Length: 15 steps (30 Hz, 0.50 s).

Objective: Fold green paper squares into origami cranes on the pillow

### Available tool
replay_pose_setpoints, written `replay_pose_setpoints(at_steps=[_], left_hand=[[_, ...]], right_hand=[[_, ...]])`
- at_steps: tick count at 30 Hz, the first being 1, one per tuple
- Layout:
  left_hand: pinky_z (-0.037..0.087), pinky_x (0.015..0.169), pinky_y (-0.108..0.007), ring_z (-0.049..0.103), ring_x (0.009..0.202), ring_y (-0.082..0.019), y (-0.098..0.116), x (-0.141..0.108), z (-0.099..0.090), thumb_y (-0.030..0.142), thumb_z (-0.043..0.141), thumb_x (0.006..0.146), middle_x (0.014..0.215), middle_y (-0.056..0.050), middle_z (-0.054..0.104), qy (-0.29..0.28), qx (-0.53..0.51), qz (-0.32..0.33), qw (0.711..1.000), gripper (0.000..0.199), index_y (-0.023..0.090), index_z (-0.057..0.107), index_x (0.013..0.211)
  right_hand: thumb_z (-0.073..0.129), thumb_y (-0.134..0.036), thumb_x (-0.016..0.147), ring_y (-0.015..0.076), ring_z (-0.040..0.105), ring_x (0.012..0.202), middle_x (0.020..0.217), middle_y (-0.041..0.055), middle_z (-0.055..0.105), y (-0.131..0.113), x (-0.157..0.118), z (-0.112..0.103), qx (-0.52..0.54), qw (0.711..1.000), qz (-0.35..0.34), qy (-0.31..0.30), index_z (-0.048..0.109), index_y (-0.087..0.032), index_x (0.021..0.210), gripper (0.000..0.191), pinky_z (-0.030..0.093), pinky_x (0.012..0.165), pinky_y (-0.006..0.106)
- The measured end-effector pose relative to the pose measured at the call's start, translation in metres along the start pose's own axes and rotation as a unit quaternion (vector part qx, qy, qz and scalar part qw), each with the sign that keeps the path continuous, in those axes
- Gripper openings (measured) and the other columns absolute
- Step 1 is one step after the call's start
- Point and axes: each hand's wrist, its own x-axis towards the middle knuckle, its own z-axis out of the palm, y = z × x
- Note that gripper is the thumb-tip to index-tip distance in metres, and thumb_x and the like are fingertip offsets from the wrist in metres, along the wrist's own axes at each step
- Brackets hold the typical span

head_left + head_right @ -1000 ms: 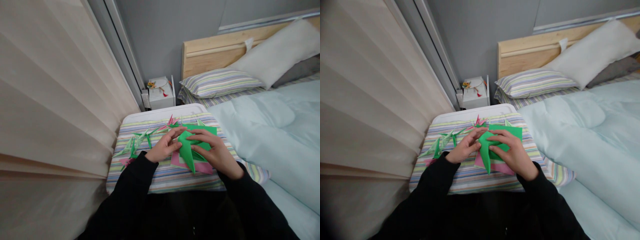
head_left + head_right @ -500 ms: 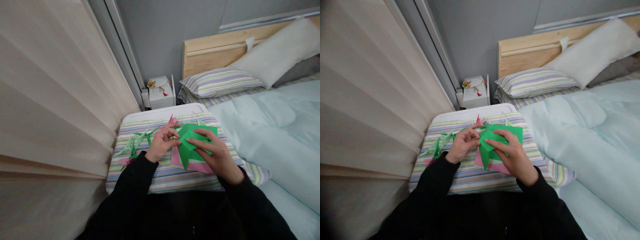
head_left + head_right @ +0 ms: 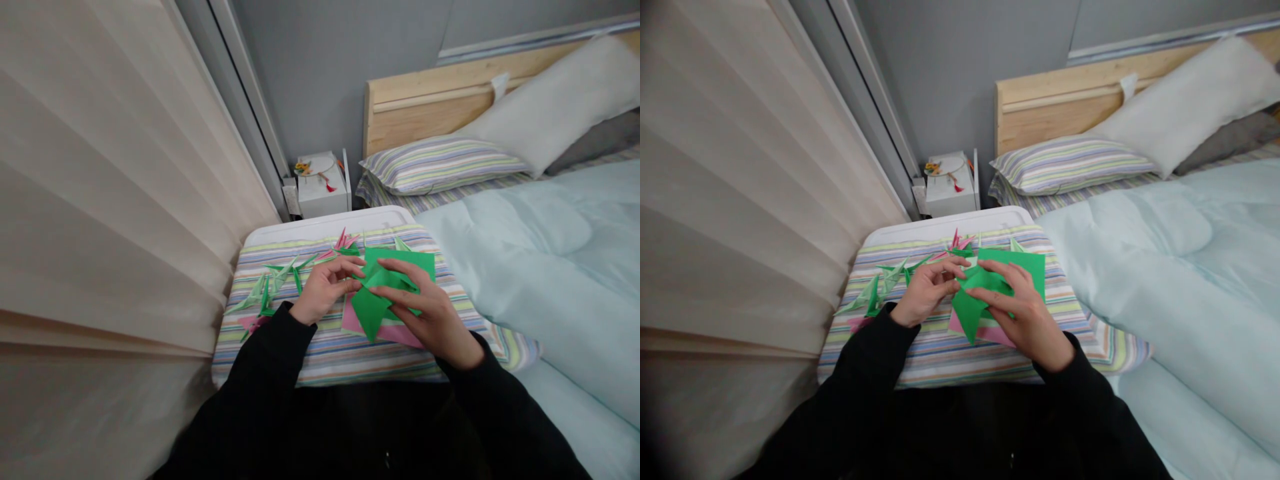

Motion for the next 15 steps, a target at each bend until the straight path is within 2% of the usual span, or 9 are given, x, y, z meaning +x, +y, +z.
replay_pose_setpoints(at_steps=[7,12,15], left_hand=[[0.050,0.095,-0.037,0.065,0.106,-0.024,0.0024,0.0001,-0.0012,0.034,0.090,0.073,0.102,-0.010,0.074,-0.003,0.046,0.035,0.998,0.016,0.021,0.084,0.080],[0.051,0.078,-0.030,0.064,0.089,-0.019,0.0022,0.0005,-0.0009,0.034,0.088,0.076,0.087,-0.007,0.072,0.005,0.053,0.058,0.997,0.015,0.021,0.084,0.080],[0.051,0.070,-0.028,0.063,0.081,-0.017,0.0041,0.0004,0.0004,0.038,0.087,0.077,0.084,-0.006,0.070,-0.008,0.052,0.045,0.998,0.020,0.019,0.082,0.080]], right_hand=[[0.054,-0.003,0.095,0.0272,0.055,0.139,0.151,0.0107,0.053,-0.0039,0.0016,0.0053,0.092,0.995,0.042,0.002,0.073,-0.030,0.125,0.045,0.049,0.113,0.052],[0.066,-0.008,0.089,0.0280,0.064,0.128,0.138,0.0130,0.063,-0.0048,0.0035,0.0044,0.116,0.988,0.103,-0.001,0.075,-0.023,0.109,0.027,0.053,0.107,0.047],[0.067,-0.010,0.090,0.0261,0.067,0.122,0.125,0.0105,0.071,-0.0046,0.0048,0.0061,0.134,0.986,0.101,0.001,0.073,-0.023,0.103,0.020,0.054,0.103,0.044]])
